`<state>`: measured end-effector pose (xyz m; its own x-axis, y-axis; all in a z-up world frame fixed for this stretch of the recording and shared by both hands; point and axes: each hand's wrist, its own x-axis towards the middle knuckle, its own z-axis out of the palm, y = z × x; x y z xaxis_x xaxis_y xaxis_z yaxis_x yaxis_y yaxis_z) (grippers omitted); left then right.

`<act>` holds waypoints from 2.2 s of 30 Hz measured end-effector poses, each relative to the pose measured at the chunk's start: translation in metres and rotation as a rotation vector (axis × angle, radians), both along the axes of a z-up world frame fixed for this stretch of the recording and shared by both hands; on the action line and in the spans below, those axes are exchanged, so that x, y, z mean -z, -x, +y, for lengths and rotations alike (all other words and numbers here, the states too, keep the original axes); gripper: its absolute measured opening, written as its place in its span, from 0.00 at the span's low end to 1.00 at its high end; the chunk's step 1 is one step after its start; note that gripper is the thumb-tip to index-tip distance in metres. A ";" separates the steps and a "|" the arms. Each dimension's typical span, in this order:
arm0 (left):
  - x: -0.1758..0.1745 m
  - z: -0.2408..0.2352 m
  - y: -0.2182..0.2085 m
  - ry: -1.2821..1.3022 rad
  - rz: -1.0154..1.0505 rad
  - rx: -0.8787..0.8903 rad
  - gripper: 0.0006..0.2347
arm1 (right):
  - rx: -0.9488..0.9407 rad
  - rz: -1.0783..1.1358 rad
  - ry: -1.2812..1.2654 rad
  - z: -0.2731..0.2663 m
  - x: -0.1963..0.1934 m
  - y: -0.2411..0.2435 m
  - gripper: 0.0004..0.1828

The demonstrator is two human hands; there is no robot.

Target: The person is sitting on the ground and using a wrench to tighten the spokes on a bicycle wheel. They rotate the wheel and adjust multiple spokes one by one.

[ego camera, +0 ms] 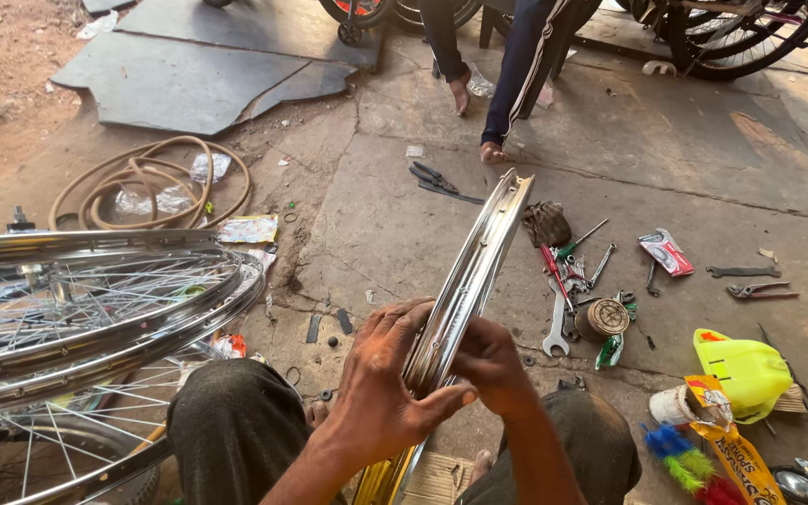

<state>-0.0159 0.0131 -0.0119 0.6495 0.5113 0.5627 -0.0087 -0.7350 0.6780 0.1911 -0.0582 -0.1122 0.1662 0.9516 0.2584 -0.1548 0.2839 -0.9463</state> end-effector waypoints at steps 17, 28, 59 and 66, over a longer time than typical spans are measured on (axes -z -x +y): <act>-0.007 -0.002 -0.007 0.233 -0.005 0.011 0.32 | 0.094 -0.052 0.070 -0.018 -0.055 0.035 0.28; -0.013 0.002 -0.011 0.375 0.094 -0.003 0.21 | 0.419 -0.262 -0.107 0.004 -0.032 0.047 0.16; 0.050 0.001 0.017 0.349 -0.068 -0.086 0.18 | 0.334 -0.258 -0.109 -0.007 -0.021 0.029 0.08; -0.003 0.011 -0.015 0.309 0.102 -0.135 0.17 | 0.159 0.294 -0.075 -0.002 -0.006 0.026 0.14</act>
<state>-0.0005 0.0237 -0.0088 0.6093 0.7324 0.3038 0.1535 -0.4848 0.8610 0.1652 -0.0604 -0.1065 0.3883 0.8882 0.2457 -0.3663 0.3934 -0.8432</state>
